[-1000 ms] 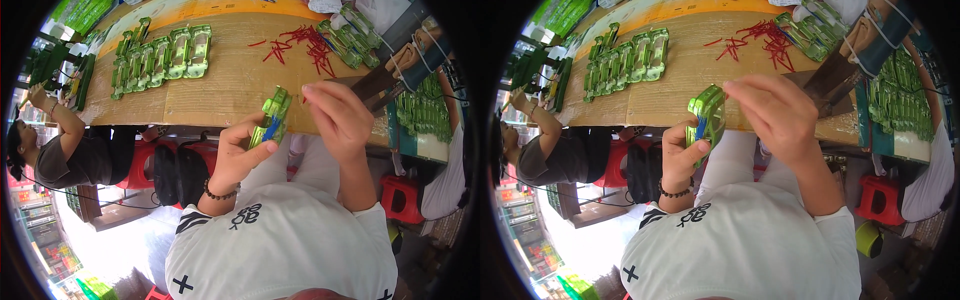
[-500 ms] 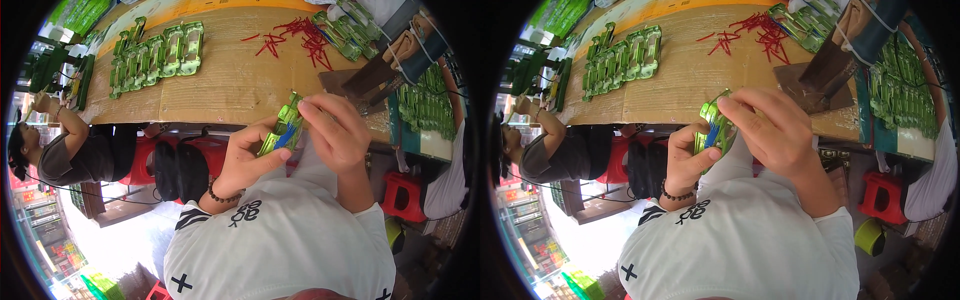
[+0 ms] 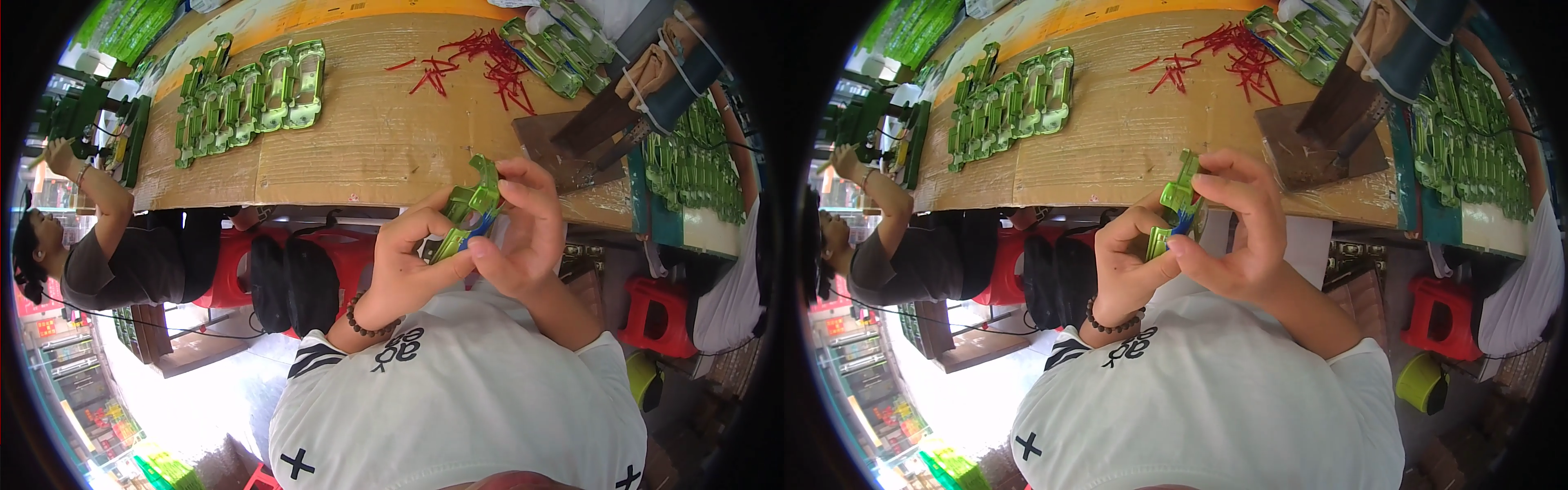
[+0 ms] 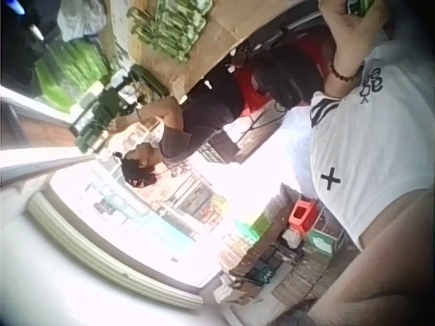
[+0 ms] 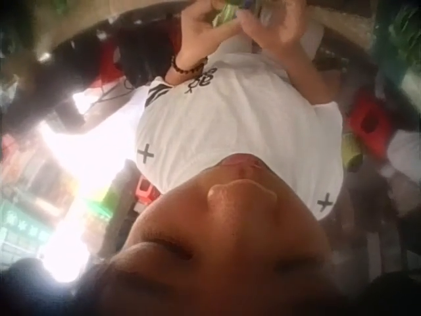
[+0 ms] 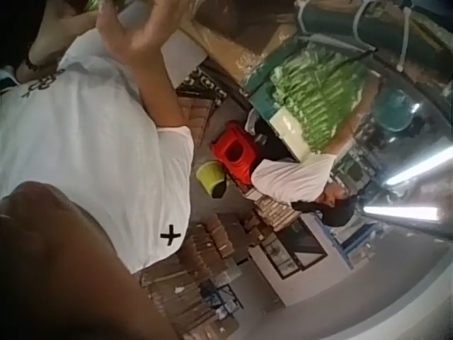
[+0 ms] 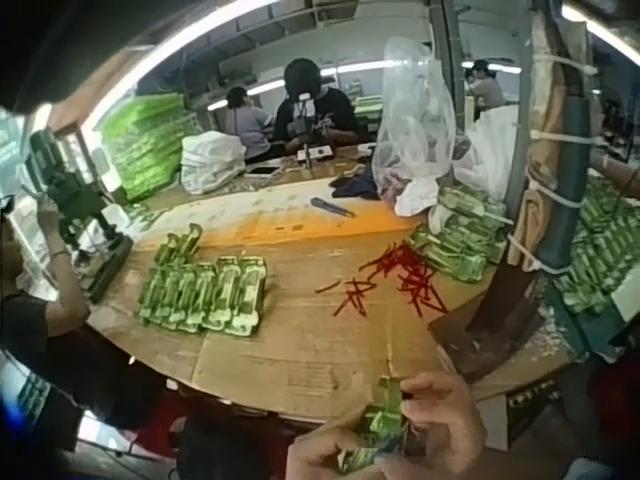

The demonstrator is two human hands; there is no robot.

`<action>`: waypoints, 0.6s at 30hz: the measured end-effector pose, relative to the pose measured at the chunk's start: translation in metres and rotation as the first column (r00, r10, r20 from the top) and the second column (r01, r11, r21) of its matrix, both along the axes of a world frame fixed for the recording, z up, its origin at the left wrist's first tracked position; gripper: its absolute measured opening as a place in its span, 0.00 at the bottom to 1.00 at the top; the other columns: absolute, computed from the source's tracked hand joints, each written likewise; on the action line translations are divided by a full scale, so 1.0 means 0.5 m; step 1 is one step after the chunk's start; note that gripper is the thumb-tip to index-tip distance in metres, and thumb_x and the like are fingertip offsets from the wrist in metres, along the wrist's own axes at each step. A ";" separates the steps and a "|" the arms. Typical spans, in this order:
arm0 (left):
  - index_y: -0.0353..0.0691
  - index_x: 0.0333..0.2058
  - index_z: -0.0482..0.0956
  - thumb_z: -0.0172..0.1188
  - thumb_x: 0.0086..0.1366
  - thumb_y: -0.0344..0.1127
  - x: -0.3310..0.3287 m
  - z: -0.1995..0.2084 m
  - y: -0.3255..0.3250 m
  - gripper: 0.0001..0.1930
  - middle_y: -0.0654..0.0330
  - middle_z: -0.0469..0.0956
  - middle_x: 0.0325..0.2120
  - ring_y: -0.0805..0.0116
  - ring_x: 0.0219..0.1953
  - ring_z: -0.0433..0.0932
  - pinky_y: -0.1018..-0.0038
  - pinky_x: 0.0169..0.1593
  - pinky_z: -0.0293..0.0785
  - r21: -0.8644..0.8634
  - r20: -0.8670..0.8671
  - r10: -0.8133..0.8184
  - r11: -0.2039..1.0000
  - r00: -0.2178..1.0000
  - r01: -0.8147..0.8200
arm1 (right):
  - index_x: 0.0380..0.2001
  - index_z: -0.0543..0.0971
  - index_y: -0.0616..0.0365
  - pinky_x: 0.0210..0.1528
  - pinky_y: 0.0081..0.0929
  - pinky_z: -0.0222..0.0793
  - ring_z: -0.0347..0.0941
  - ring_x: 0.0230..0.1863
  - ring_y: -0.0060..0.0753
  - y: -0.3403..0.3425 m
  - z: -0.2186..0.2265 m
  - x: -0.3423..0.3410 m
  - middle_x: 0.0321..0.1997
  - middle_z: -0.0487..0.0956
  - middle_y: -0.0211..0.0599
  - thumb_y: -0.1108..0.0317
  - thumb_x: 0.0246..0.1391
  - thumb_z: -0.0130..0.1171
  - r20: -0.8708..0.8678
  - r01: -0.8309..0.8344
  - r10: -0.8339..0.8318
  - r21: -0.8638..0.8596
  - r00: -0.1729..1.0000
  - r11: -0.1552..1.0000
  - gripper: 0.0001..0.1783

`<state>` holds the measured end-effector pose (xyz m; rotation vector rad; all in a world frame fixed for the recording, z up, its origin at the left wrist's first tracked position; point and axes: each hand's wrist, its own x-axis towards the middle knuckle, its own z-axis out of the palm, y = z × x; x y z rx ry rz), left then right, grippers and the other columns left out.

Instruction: The person assembles plastic toy car bodies and chassis by hand at a workbench, joining the plastic components together.

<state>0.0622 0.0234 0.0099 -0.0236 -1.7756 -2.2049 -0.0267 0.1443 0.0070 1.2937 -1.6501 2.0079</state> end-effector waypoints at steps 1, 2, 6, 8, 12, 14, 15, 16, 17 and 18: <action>0.34 0.23 0.69 0.66 0.46 0.26 -0.002 -0.007 0.001 0.12 0.48 0.71 0.44 0.72 0.38 0.71 0.78 0.40 0.66 -0.091 -0.039 0.029 0.995 0.999 -0.032 | 0.46 0.68 0.65 0.41 0.29 0.68 0.68 0.43 0.35 0.001 -0.015 0.004 0.50 0.66 0.50 0.75 0.39 0.61 -0.005 0.015 -0.015 0.004 1.000 1.000 0.26; 0.35 0.22 0.69 0.67 0.45 0.26 -0.004 -0.010 0.005 0.12 0.48 0.72 0.43 0.71 0.36 0.72 0.78 0.39 0.67 -0.179 -0.081 0.053 0.982 0.995 -0.067 | 0.47 0.66 0.65 0.44 0.29 0.67 0.67 0.46 0.35 0.002 -0.030 0.009 0.52 0.63 0.50 0.74 0.39 0.63 0.049 -0.025 0.029 -0.077 0.998 0.997 0.29; 0.35 0.23 0.68 0.67 0.43 0.26 -0.001 -0.006 0.031 0.14 0.44 0.71 0.45 0.68 0.38 0.74 0.77 0.38 0.69 -0.246 -0.070 0.137 0.958 0.988 -0.150 | 0.49 0.63 0.65 0.50 0.31 0.65 0.63 0.53 0.38 0.015 -0.060 0.044 0.57 0.58 0.52 0.74 0.39 0.65 0.407 -0.104 0.218 -0.283 0.887 0.953 0.32; 0.35 0.24 0.68 0.67 0.43 0.26 -0.006 -0.001 0.042 0.14 0.43 0.70 0.46 0.67 0.40 0.74 0.78 0.38 0.69 -0.243 -0.044 0.111 0.963 0.993 -0.118 | 0.50 0.62 0.64 0.51 0.31 0.65 0.62 0.55 0.39 0.024 -0.062 0.035 0.58 0.57 0.52 0.75 0.39 0.65 0.385 -0.123 0.232 -0.287 0.893 0.950 0.33; 0.35 0.28 0.68 0.67 0.43 0.26 -0.010 0.008 0.064 0.15 0.42 0.69 0.47 0.61 0.46 0.73 0.80 0.36 0.70 -0.268 0.018 0.036 0.963 0.999 -0.030 | 0.52 0.60 0.63 0.52 0.32 0.64 0.61 0.56 0.40 0.059 -0.065 0.028 0.60 0.55 0.51 0.76 0.40 0.64 0.337 -0.154 0.252 -0.292 0.907 0.944 0.35; 0.35 0.32 0.69 0.68 0.43 0.27 -0.014 0.018 0.065 0.18 0.41 0.67 0.49 0.59 0.49 0.71 0.79 0.37 0.70 -0.343 0.061 -0.038 0.938 0.997 0.057 | 0.52 0.60 0.63 0.52 0.33 0.64 0.62 0.55 0.40 0.074 -0.070 0.035 0.59 0.57 0.50 0.76 0.41 0.63 0.380 -0.118 0.241 -0.319 0.893 0.940 0.34; 0.35 0.36 0.70 0.68 0.43 0.27 -0.018 0.024 0.061 0.21 0.40 0.64 0.51 0.57 0.51 0.69 0.78 0.38 0.70 -0.414 0.106 -0.108 0.899 0.989 0.142 | 0.52 0.60 0.64 0.52 0.33 0.64 0.63 0.55 0.40 0.081 -0.073 0.041 0.59 0.58 0.50 0.77 0.42 0.62 0.419 -0.082 0.233 -0.346 0.878 0.935 0.33; 0.35 0.36 0.70 0.68 0.43 0.27 -0.021 0.034 0.055 0.21 0.40 0.64 0.51 0.57 0.51 0.69 0.78 0.38 0.70 -0.413 0.108 -0.117 0.898 0.987 0.152 | 0.52 0.60 0.64 0.52 0.33 0.64 0.63 0.55 0.40 0.092 -0.068 0.045 0.59 0.58 0.50 0.77 0.42 0.62 0.421 -0.073 0.224 -0.346 0.879 0.935 0.33; 0.35 0.40 0.69 0.69 0.43 0.30 -0.023 0.046 0.047 0.24 0.39 0.60 0.53 0.57 0.53 0.67 0.77 0.40 0.70 -0.433 0.117 -0.215 0.868 0.969 0.245 | 0.52 0.60 0.64 0.51 0.33 0.66 0.64 0.54 0.41 0.105 -0.055 0.049 0.57 0.60 0.49 0.73 0.45 0.60 0.581 -0.060 0.300 -0.395 0.756 0.917 0.31; 0.35 0.44 0.69 0.70 0.43 0.32 -0.023 0.056 0.040 0.28 0.37 0.56 0.55 0.56 0.54 0.65 0.75 0.42 0.70 -0.456 0.131 -0.306 0.826 0.943 0.332 | 0.52 0.60 0.65 0.50 0.34 0.67 0.65 0.53 0.42 0.118 -0.041 0.050 0.56 0.62 0.49 0.70 0.48 0.58 0.707 -0.040 0.379 -0.446 0.597 0.894 0.29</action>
